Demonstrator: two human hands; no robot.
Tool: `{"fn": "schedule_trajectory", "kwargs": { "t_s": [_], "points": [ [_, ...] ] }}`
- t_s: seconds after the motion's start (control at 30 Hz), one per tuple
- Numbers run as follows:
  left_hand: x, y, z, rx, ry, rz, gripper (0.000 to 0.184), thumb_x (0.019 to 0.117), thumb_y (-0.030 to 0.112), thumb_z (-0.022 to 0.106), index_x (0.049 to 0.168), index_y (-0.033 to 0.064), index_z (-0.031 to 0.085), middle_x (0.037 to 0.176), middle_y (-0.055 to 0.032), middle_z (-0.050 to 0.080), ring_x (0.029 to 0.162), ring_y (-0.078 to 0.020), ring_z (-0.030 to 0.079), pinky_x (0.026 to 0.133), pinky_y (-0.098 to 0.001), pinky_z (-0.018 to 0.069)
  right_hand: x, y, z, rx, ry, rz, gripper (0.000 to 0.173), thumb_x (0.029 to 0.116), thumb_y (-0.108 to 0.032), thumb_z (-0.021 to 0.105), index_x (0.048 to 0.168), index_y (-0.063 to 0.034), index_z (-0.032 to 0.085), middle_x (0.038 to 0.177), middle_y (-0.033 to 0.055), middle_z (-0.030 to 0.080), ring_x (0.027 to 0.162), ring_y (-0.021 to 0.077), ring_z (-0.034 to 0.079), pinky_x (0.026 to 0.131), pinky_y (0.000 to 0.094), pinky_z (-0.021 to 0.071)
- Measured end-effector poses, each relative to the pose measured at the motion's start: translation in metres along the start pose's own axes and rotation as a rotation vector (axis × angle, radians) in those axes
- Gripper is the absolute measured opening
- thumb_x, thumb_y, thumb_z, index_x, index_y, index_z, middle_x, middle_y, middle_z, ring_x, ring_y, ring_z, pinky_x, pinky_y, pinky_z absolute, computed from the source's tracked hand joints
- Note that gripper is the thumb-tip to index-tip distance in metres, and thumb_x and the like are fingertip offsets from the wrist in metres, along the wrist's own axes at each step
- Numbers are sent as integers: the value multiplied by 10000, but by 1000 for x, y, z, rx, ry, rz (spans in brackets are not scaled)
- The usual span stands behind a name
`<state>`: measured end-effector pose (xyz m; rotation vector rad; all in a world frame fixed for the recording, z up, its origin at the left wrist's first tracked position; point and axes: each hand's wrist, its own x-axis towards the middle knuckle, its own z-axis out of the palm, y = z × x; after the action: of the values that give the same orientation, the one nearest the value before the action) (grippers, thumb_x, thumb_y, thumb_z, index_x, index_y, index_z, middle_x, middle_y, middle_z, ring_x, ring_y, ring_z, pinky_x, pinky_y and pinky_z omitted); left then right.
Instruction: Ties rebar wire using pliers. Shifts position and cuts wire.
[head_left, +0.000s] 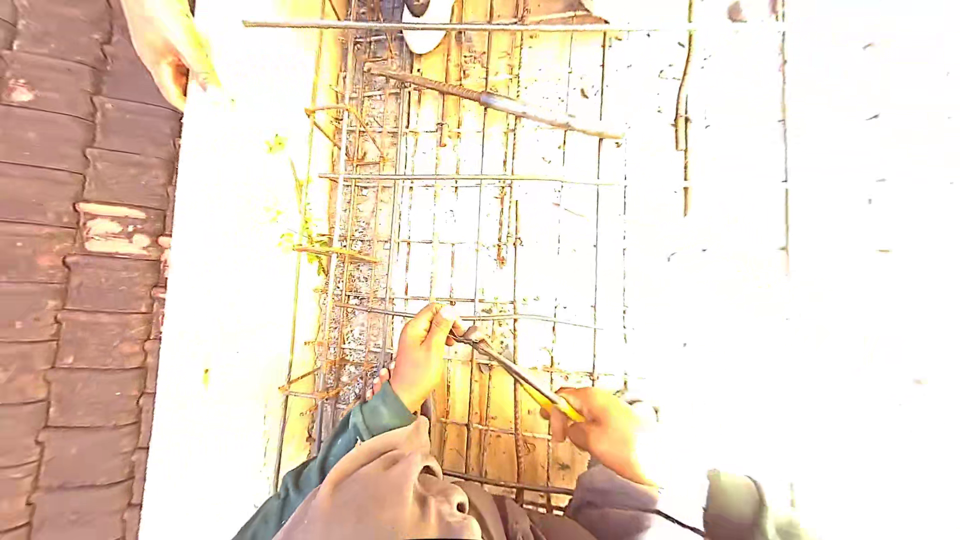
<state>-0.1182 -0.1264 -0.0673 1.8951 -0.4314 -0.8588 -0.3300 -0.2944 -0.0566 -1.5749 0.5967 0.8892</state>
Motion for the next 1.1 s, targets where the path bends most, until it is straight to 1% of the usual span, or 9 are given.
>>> {"fn": "schedule_trajectory", "kwargs": {
  "t_s": [0.1,0.23,0.4,0.53,0.73,0.87,0.93,1.03,1.1],
  "points": [
    [4,-11,-5,385,-5,180,295,1065,274,508,1044,57,706,878,-22,691,806,-125,667,776,-355,573,1,2,-4,-39,36,6,167,980,-147,564,1001,-48,697,1003,112,668,910,261,646,812,504,520],
    [9,5,-1,207,33,85,259,1075,183,477,937,59,657,702,21,600,580,-44,548,558,-203,477,10,24,2,526,-288,-200,230,839,-22,471,918,-109,668,1007,18,766,720,66,691,570,231,539],
    [15,6,-8,611,248,841,433,1102,340,413,860,54,631,756,-41,627,711,-105,618,690,-246,539,28,7,11,105,-142,-81,158,1023,-109,527,1078,-28,651,855,105,579,748,224,546,704,451,458],
    [24,24,-3,382,264,350,335,1072,227,431,904,39,652,668,32,570,565,-27,543,544,-223,490,38,1,17,290,-182,-156,118,1006,-119,538,1012,-58,638,774,39,557,626,141,494,587,359,425],
    [24,34,-17,843,-43,1051,460,1110,388,350,864,78,583,728,-73,596,702,-177,613,689,-284,536,35,18,25,627,-150,-500,113,873,-92,584,960,-98,656,972,-16,677,744,28,580,598,215,451],
    [18,65,0,521,-247,371,381,1086,285,422,862,76,649,678,58,586,579,4,551,564,-156,487,29,7,9,197,135,-404,214,977,-160,641,1106,5,688,1239,203,585,1080,326,595,927,499,494],
    [23,83,11,326,-265,125,351,1081,237,384,848,106,612,642,78,577,518,-17,546,517,-181,504,30,6,6,251,147,-390,243,1022,-203,610,1144,-6,686,1107,179,629,961,292,610,867,482,496],
    [37,93,18,673,-178,624,417,1093,313,396,824,88,623,643,45,553,569,-29,542,551,-181,470,27,10,8,501,56,-479,252,1068,-286,535,1062,-89,693,854,-16,641,636,39,501,584,247,422],
    [53,97,16,941,-60,1110,490,1090,321,376,795,29,637,673,-96,625,652,-198,632,653,-311,535,20,7,10,540,64,-534,247,1061,-276,556,1071,-88,715,950,-10,663,725,26,548,644,230,456]
  ]
}}
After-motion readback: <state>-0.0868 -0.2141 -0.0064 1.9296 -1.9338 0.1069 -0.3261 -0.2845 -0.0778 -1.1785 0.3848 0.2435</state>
